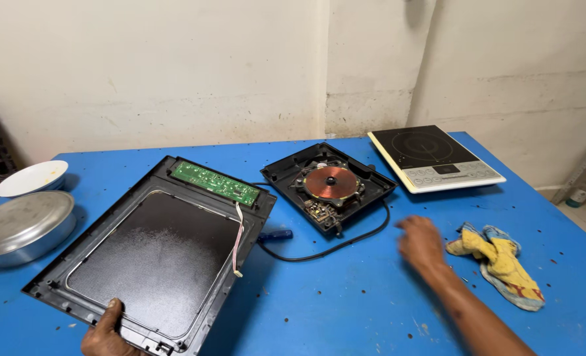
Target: The person wipes the internal components of a disassembled induction cooktop with a cloth, reassembles the glass top onto the base by hand, and uses a screwdriver to secure the bottom casing.
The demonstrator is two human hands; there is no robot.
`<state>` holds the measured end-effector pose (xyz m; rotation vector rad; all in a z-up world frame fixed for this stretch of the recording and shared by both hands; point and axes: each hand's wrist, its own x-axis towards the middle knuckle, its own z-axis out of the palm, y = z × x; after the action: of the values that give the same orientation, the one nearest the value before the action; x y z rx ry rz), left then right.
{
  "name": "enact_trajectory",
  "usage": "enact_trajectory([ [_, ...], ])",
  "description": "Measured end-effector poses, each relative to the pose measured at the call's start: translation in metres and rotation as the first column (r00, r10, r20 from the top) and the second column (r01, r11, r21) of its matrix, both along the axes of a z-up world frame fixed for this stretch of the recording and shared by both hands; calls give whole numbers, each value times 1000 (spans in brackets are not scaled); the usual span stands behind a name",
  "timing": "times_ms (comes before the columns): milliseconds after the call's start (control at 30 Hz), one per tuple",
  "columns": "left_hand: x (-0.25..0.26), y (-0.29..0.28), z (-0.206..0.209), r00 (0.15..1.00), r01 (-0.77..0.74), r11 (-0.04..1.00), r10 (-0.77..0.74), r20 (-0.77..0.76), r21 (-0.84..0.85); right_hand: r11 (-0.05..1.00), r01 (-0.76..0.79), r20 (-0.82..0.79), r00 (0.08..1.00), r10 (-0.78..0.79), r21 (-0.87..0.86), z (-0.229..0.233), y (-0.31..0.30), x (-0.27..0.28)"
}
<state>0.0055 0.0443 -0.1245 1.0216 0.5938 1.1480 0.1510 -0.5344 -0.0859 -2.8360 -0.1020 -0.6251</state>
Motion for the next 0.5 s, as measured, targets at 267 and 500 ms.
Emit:
enact_trajectory([
  [267,-12,80,-78,785,116,543,463,-412,832,982,-166,-42,986,163,-89,5,169,57],
  [500,-12,67,-76,828,-85,863,339,-446,499,937,-109,-25,994,107,-332,-28,195,80],
])
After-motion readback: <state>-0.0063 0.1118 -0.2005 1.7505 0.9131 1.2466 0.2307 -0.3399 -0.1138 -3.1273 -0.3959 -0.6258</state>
